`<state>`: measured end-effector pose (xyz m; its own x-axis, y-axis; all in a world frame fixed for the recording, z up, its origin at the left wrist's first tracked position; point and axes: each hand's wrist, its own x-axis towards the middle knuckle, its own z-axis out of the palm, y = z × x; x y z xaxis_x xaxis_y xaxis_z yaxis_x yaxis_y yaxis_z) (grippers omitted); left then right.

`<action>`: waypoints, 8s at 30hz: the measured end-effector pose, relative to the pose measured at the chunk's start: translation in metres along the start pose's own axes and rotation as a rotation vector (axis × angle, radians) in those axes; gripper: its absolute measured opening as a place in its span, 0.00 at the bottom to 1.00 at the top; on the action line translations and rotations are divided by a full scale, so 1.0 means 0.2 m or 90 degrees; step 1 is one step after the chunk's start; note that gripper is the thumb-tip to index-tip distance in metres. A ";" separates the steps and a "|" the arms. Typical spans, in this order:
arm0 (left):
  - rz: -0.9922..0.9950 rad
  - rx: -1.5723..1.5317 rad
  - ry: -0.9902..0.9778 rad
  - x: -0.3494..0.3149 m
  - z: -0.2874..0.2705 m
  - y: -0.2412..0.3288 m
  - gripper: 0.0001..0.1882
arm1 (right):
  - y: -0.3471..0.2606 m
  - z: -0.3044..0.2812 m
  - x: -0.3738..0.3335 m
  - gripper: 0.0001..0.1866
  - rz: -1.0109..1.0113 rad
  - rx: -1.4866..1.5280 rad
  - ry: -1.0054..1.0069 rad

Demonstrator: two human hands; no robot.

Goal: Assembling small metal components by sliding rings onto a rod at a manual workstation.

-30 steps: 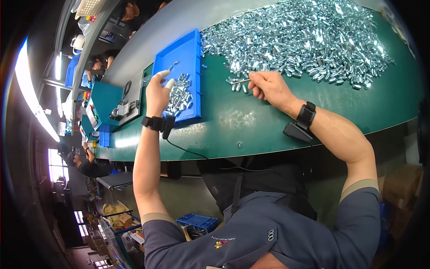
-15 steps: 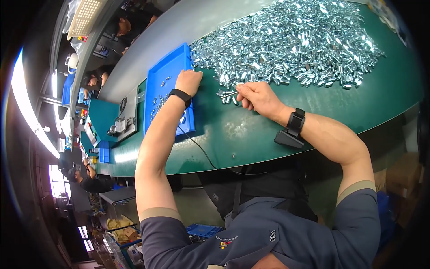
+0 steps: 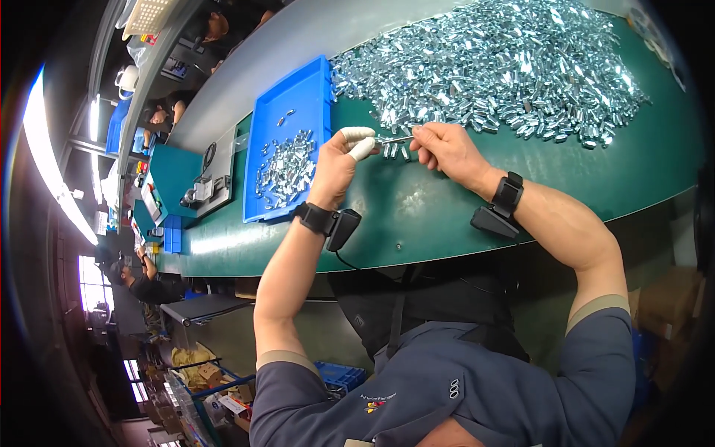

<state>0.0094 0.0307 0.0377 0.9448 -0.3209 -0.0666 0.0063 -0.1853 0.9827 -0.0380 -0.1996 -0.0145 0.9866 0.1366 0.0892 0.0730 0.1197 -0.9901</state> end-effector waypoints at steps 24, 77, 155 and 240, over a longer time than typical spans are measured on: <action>0.042 -0.123 0.009 -0.12 0.18 -0.09 0.09 | -0.03 0.04 0.05 0.21 0.020 -0.063 -0.106; 0.173 -0.205 0.076 -0.21 0.24 -0.32 0.10 | -0.01 0.06 -0.03 0.10 -0.018 -0.124 -0.075; 0.286 0.398 0.025 -0.16 0.20 -0.08 0.08 | 0.00 0.03 -0.03 0.21 -0.078 -0.255 -0.006; 0.249 0.279 0.053 -0.34 0.09 -0.11 0.06 | 0.02 0.02 -0.02 0.16 -0.010 -0.184 -0.115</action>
<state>-0.0600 0.0395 0.0183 0.8726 -0.3713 0.3173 -0.4663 -0.4399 0.7675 -0.0419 -0.1965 -0.0176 0.9450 0.3125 0.0962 0.1513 -0.1572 -0.9759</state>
